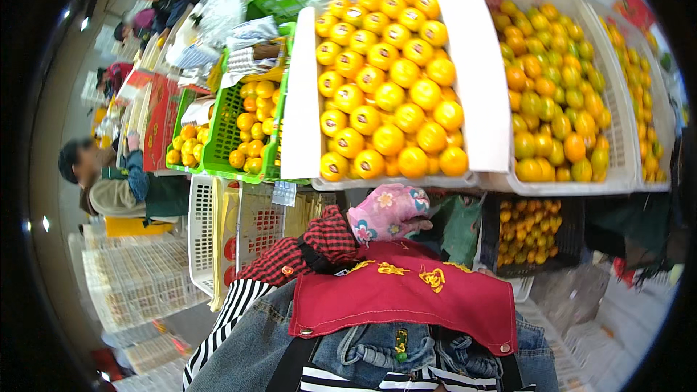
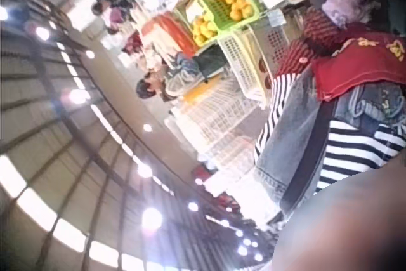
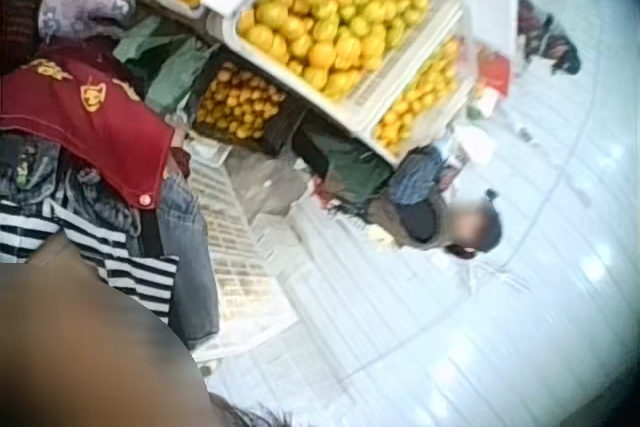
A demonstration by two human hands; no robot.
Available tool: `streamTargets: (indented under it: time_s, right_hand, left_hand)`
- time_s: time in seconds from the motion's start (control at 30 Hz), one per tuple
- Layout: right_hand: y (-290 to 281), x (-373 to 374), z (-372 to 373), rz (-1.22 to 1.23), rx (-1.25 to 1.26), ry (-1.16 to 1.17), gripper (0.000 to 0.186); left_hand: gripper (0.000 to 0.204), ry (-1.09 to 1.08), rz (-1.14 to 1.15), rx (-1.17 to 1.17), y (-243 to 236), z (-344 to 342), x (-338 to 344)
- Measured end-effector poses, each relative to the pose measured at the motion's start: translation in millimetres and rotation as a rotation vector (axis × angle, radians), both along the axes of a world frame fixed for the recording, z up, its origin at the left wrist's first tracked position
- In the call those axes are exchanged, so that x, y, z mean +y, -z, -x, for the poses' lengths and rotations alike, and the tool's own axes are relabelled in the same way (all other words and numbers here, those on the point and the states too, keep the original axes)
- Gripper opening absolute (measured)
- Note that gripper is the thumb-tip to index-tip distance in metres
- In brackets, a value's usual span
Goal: The person applies small round stickers to many oranges in a white tray, then places the oranges into a red plastic bag and seals it. The person handles oranges, sticker sheets, and the bag by hand.
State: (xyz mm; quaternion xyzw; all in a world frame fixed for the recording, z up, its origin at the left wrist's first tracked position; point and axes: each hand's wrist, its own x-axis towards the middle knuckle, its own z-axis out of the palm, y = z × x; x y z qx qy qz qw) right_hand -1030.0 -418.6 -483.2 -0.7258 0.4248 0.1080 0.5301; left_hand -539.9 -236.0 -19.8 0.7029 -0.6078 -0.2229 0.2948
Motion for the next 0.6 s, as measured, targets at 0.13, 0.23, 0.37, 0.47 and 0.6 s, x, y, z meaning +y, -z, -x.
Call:
streamTargets:
  time_s: [0.13,0.23,0.37,0.47,0.6]
  right_hand:
    - [-102,-20,-106,-0.424,0.029,0.399,0.029]
    - [-185,-7,-189,-0.327,0.005,0.314,0.037]
    - [-245,20,-270,-0.202,0.069,0.173,0.033]
    - [-266,45,-296,-0.197,0.081,0.196,0.034]
    - [-305,69,-314,-0.172,0.092,0.118,0.037]
  left_hand:
    - [0.022,-0.188,0.042,0.042,-26,-65,63]
    - [0.019,-0.36,0.205,0.056,-26,-136,124]
    - [0.021,-0.768,0.339,-0.023,-12,-262,205]
    - [0.033,-1.073,0.175,-0.228,-5,-354,261]
    - [0.057,-1.16,-0.109,-0.523,10,-438,302]
